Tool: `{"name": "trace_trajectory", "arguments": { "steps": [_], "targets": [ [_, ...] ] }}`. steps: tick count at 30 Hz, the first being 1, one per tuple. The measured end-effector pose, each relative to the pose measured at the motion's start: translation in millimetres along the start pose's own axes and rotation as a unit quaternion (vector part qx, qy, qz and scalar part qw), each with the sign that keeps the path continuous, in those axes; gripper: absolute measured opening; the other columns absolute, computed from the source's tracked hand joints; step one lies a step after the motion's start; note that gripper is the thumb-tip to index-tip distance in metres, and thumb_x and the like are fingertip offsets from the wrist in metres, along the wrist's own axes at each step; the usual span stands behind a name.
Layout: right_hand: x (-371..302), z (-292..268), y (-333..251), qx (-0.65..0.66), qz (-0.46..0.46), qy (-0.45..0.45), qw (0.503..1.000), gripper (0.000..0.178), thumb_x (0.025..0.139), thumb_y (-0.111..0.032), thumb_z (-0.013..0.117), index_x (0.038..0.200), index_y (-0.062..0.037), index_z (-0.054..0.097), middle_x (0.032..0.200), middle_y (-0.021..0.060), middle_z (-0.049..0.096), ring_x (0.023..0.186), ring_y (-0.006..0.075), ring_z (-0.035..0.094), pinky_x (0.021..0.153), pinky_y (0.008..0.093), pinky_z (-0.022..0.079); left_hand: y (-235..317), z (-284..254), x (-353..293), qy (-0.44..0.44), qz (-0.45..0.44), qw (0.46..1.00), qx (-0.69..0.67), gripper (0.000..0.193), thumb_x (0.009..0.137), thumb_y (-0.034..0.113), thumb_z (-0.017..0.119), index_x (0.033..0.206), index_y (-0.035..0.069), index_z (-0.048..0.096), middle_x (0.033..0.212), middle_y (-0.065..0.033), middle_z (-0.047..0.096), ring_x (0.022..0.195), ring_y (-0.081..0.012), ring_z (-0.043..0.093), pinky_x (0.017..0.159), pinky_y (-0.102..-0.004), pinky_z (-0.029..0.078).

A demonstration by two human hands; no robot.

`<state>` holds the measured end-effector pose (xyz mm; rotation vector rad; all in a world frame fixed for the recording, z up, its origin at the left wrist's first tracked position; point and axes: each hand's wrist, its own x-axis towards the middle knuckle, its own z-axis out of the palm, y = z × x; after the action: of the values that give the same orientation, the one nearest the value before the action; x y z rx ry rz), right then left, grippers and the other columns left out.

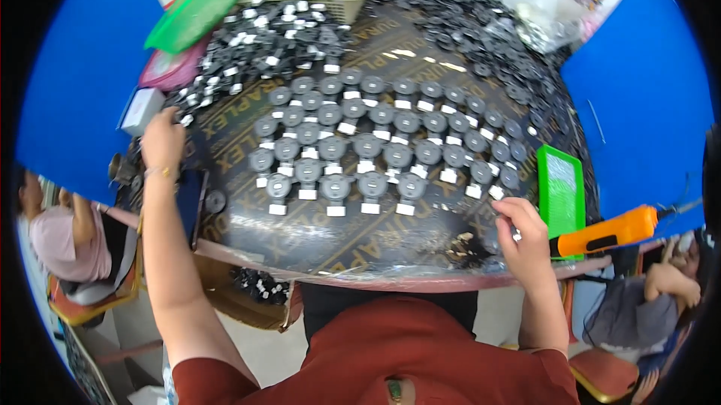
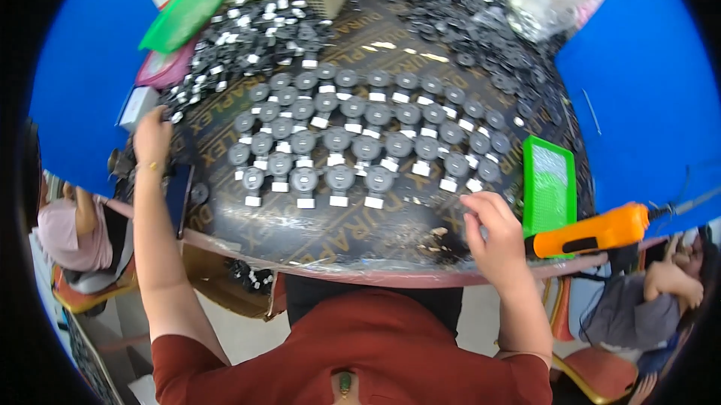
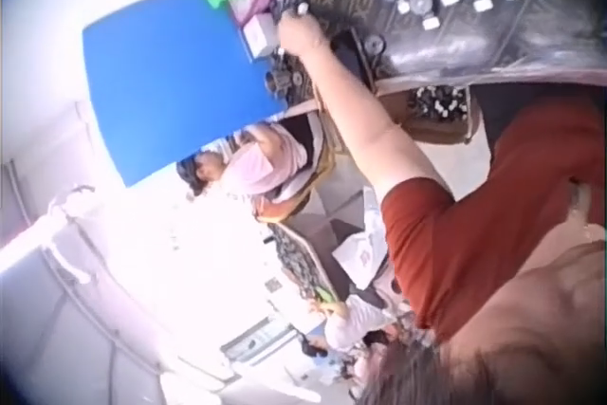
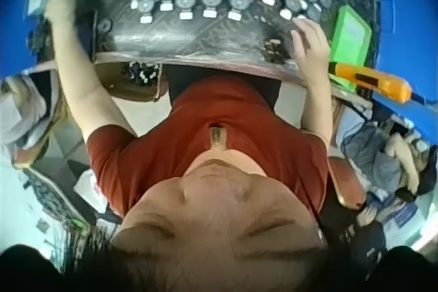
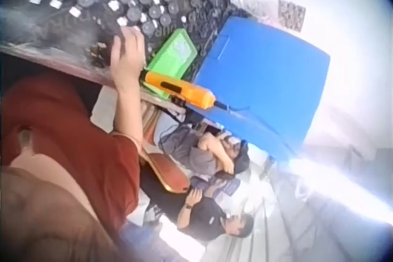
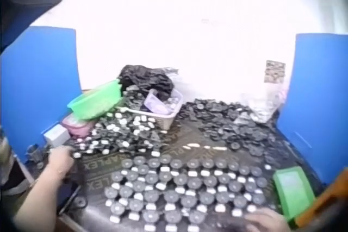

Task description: Manually assembling black circular components into white plastic rectangular housings on a factory workbench.

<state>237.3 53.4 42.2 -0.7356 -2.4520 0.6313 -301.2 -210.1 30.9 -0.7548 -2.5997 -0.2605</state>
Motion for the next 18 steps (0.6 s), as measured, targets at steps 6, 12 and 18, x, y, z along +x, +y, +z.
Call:
{"name": "trace_trajectory", "arguments": {
  "steps": [6, 12, 18],
  "targets": [
    [-31.0, -5.6, 27.6, -0.143, 0.118, -0.036, 0.982, 0.016, 0.081, 0.001, 0.064, 0.097, -0.0037, 0.063, 0.093, 0.0157, 0.062, 0.083, 0.0379, 0.063, 0.071, 0.0445, 0.052, 114.7, -70.9, -57.8, -0.021, 0.008, 0.703, -0.711, 0.057, 0.09, -0.004, 0.043, 0.146, 0.006, 0.041, 0.114, -0.0075, 0.059, 0.103, -0.0173, 0.062, 0.086, -0.0277, 0.049],
    [-37.7, -10.5, 57.7, -0.246, 0.149, 0.005, 0.958, 0.007, 0.084, -0.006, 0.064, 0.091, -0.0047, 0.064, 0.088, 0.0147, 0.062, 0.084, 0.0365, 0.062, 0.073, 0.0462, 0.051, 235.5, -85.2, -114.1, -0.22, -0.003, 0.43, -0.875, 0.045, 0.091, 0.002, 0.058, 0.133, 0.01, 0.044, 0.11, -0.0158, 0.062, 0.099, -0.0249, 0.063, 0.082, -0.0449, 0.058],
    [-44.9, -25.1, 63.2, -0.241, 0.114, -0.039, 0.963, 0.002, 0.083, -0.007, 0.064, 0.083, -0.0057, 0.064, 0.083, 0.012, 0.06, 0.083, 0.0328, 0.063, 0.072, 0.0442, 0.052, 317.2, -62.9, -128.2, -0.422, -0.111, 0.201, -0.877, 0.044, 0.092, -0.004, 0.054, 0.132, 0.009, 0.044, 0.122, -0.0183, 0.056, 0.1, -0.0263, 0.063, 0.091, -0.0432, 0.055]
  ]
}}
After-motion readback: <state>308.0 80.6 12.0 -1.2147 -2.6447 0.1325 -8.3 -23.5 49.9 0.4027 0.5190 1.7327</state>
